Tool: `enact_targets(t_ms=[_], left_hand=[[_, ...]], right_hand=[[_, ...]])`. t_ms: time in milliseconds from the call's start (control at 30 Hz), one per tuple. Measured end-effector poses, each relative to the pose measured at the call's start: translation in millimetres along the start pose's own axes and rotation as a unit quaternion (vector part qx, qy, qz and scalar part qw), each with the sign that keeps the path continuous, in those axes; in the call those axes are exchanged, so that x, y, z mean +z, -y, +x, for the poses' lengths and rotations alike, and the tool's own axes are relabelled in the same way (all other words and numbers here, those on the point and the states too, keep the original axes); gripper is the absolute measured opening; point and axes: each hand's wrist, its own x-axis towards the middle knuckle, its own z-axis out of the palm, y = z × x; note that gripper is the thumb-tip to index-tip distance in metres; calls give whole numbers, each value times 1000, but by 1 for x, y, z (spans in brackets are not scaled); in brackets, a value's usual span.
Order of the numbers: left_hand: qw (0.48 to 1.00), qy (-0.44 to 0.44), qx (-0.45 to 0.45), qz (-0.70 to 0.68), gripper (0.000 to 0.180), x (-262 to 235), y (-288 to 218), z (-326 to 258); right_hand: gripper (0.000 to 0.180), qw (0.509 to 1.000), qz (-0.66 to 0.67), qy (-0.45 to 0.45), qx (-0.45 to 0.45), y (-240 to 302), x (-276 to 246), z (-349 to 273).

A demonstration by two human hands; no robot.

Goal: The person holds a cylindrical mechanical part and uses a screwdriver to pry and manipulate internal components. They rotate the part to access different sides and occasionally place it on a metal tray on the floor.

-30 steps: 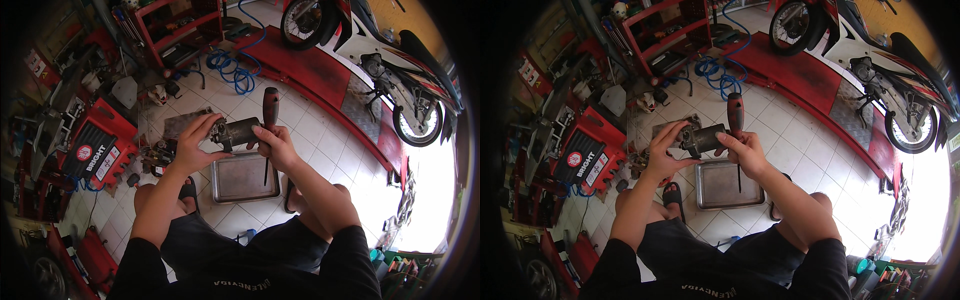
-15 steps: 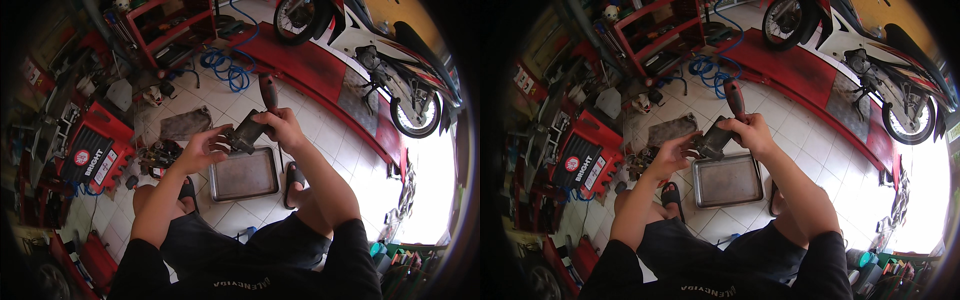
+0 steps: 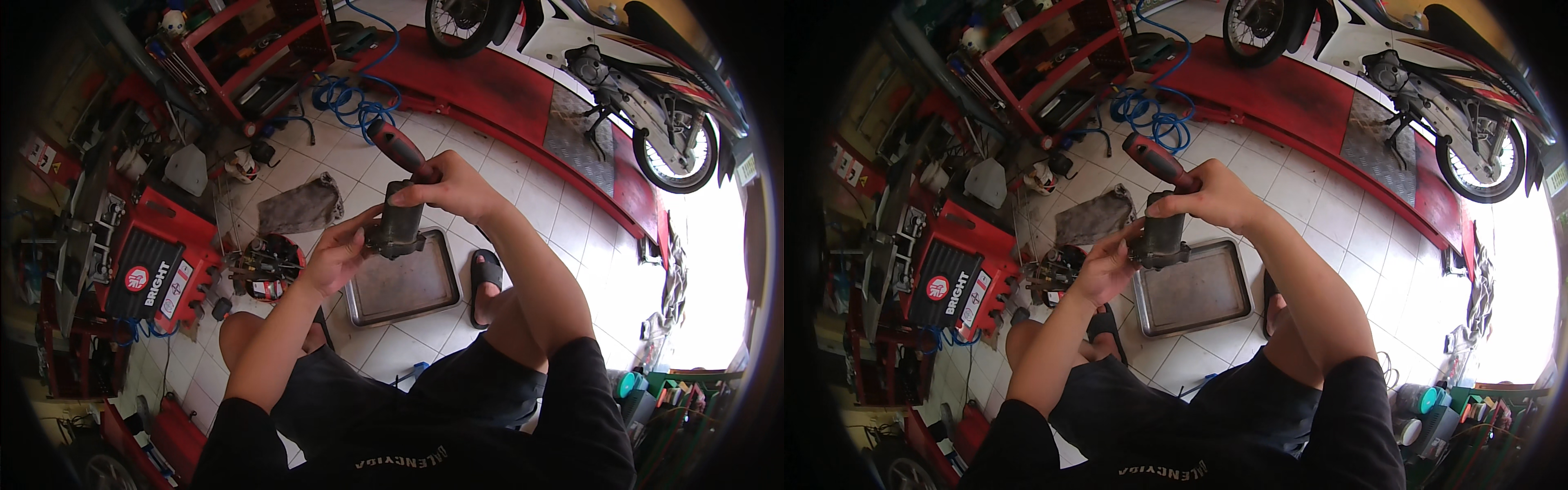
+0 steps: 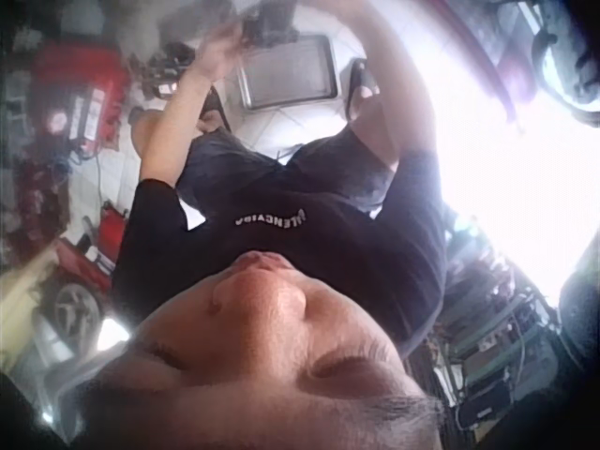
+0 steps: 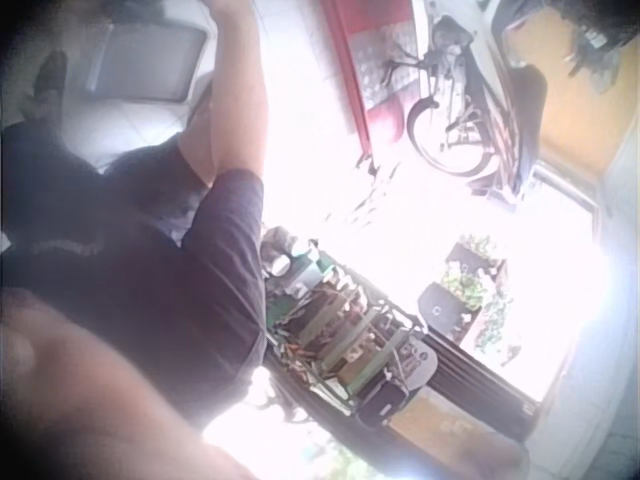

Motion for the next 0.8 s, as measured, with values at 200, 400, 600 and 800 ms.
enact_targets(t_ms=[200,400,600,800], left_hand=[[872,32,105,478,115,22,-40,2],[776,15,198,598,127,35,-46,-5],[754,-5,193,627,117,40,-45,-8],[713,-55,262,648,112,37,-45,-8]], right_hand=[[43,1000,10,2,17,-8,2,3],[55,997,11,69,-14,1,18,3],[62,995,-21,100,-16,-2,24,3],[69,986,34,125,-100,-16,22,-1]])
